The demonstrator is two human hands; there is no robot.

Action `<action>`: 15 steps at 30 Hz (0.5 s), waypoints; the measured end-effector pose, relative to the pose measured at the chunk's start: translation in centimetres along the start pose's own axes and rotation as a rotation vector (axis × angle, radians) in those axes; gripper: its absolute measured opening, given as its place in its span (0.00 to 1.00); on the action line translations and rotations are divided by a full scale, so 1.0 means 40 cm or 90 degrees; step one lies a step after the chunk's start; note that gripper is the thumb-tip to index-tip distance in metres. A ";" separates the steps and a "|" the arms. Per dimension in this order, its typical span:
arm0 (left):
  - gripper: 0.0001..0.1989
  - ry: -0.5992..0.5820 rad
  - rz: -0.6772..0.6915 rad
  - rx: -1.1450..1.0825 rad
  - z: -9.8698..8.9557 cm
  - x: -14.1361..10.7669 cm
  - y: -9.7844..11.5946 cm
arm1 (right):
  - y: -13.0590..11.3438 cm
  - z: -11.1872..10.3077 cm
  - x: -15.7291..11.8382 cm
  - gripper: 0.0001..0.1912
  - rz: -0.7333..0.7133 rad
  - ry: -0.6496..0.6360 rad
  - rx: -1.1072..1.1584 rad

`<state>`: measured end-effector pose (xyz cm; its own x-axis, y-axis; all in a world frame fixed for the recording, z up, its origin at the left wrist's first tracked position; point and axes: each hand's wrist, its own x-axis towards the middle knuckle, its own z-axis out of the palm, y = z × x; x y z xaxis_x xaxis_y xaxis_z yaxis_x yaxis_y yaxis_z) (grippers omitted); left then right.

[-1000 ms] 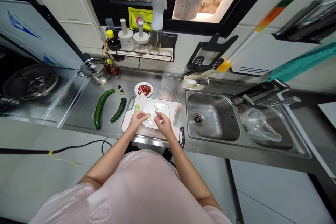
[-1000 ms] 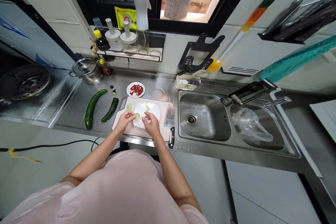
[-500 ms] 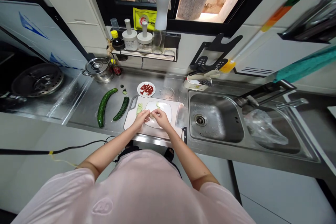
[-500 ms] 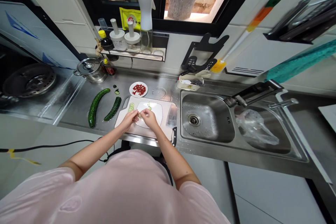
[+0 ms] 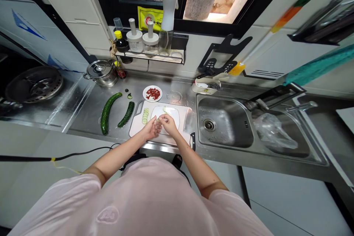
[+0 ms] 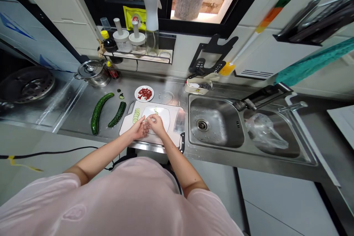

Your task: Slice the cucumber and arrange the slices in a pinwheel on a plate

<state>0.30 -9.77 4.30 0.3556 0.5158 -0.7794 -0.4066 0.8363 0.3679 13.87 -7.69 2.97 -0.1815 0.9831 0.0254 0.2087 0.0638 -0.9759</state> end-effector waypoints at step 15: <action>0.19 -0.053 -0.060 0.005 -0.025 -0.018 0.045 | -0.015 -0.059 0.002 0.11 -0.064 -0.036 -0.050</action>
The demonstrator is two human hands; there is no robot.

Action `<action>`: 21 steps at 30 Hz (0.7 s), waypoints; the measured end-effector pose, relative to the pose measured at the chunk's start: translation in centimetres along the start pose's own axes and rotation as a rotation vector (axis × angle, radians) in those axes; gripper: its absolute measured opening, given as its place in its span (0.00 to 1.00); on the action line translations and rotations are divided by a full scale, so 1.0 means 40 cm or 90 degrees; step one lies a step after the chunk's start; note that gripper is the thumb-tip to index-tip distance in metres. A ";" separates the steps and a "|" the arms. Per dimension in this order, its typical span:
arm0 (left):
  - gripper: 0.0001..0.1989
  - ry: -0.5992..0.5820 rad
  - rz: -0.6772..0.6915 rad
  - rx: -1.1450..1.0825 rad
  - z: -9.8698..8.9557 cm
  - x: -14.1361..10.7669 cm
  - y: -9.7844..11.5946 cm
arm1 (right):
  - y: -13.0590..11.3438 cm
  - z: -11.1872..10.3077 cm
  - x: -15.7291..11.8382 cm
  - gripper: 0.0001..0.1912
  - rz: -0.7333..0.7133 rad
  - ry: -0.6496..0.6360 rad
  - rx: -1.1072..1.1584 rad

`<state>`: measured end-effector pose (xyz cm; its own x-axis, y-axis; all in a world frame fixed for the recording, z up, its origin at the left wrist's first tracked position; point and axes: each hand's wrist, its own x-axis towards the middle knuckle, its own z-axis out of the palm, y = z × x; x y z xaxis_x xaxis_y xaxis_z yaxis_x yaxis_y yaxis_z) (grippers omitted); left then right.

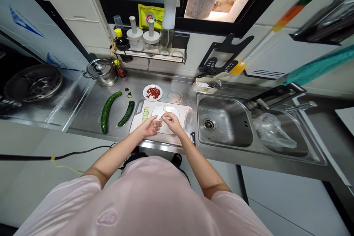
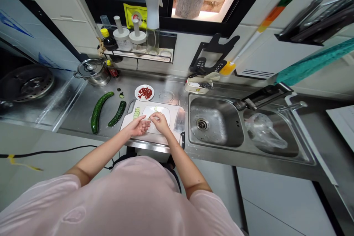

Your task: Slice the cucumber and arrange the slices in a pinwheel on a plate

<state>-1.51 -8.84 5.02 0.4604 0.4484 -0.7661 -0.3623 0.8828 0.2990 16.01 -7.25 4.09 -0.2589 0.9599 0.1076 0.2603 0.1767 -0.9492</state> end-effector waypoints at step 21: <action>0.13 0.020 0.210 0.021 0.014 0.012 -0.025 | 0.022 -0.005 -0.027 0.10 -0.010 0.016 -0.018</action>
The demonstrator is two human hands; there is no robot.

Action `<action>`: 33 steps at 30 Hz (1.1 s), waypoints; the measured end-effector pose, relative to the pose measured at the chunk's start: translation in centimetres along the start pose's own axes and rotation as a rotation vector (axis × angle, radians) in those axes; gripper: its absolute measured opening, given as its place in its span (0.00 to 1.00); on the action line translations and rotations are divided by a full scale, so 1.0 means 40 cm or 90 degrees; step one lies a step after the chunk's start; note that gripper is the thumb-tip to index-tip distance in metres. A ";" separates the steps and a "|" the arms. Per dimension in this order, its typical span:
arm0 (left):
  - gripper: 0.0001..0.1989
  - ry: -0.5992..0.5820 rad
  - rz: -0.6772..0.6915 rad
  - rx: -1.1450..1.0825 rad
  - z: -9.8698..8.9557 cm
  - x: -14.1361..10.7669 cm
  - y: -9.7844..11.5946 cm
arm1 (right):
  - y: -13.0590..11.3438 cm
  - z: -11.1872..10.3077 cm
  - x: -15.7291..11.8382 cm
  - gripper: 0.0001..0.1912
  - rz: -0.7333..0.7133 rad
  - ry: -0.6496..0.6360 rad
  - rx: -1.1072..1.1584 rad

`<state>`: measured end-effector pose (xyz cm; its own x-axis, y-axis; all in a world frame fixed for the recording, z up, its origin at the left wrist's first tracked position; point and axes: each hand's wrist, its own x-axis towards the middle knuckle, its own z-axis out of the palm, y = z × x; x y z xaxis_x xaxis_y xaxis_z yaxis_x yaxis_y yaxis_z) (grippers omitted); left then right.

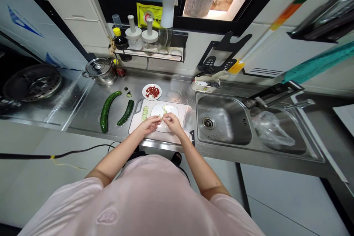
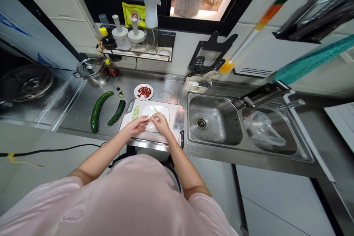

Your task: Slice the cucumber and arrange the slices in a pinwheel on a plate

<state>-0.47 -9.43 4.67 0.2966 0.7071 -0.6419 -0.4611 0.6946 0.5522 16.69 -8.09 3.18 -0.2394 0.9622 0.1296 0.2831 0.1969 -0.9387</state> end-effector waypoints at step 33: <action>0.25 0.090 0.422 0.219 0.023 0.030 -0.037 | 0.012 0.025 -0.005 0.15 0.155 0.014 0.149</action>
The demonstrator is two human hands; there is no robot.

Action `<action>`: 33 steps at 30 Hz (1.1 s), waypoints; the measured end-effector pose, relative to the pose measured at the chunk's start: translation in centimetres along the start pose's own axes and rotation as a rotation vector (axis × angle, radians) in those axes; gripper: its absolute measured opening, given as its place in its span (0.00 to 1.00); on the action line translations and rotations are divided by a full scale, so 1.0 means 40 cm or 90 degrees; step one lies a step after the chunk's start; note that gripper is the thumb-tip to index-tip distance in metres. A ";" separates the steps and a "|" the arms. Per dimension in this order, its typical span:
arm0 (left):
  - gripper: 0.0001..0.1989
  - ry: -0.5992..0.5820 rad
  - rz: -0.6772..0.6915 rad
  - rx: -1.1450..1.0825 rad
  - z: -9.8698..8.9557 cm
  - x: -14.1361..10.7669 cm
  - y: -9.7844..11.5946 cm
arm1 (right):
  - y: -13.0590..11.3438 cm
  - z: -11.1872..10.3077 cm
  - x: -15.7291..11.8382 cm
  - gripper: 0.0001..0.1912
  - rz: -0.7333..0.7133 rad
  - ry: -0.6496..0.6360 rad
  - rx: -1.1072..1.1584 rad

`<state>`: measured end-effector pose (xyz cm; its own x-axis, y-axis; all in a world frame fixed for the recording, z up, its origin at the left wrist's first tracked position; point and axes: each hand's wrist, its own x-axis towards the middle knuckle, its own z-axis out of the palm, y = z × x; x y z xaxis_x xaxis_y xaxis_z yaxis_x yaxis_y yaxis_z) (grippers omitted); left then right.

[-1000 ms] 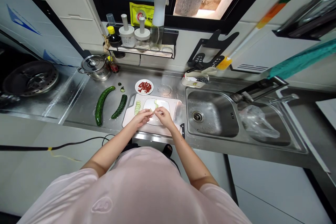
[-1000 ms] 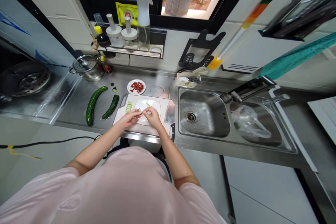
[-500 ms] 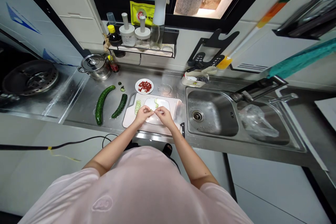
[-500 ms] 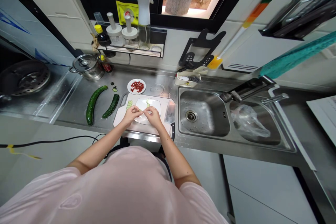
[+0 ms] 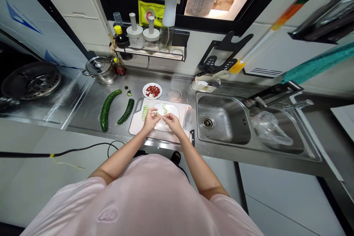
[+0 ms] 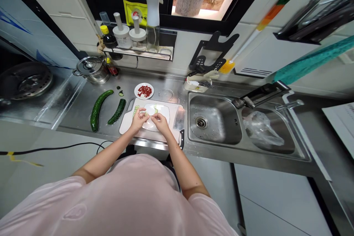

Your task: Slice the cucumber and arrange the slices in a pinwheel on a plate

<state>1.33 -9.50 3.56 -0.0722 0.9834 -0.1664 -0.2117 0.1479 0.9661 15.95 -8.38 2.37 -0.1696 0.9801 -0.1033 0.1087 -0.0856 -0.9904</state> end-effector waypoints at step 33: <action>0.07 0.088 -0.009 0.476 0.020 0.195 -0.075 | 0.050 -0.072 0.189 0.09 0.035 0.037 -0.415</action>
<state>2.17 -2.19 -0.50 -0.2062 0.9660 -0.1557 0.5002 0.2408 0.8318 17.69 -0.61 -0.14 -0.0962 0.9870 -0.1290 0.6902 -0.0272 -0.7231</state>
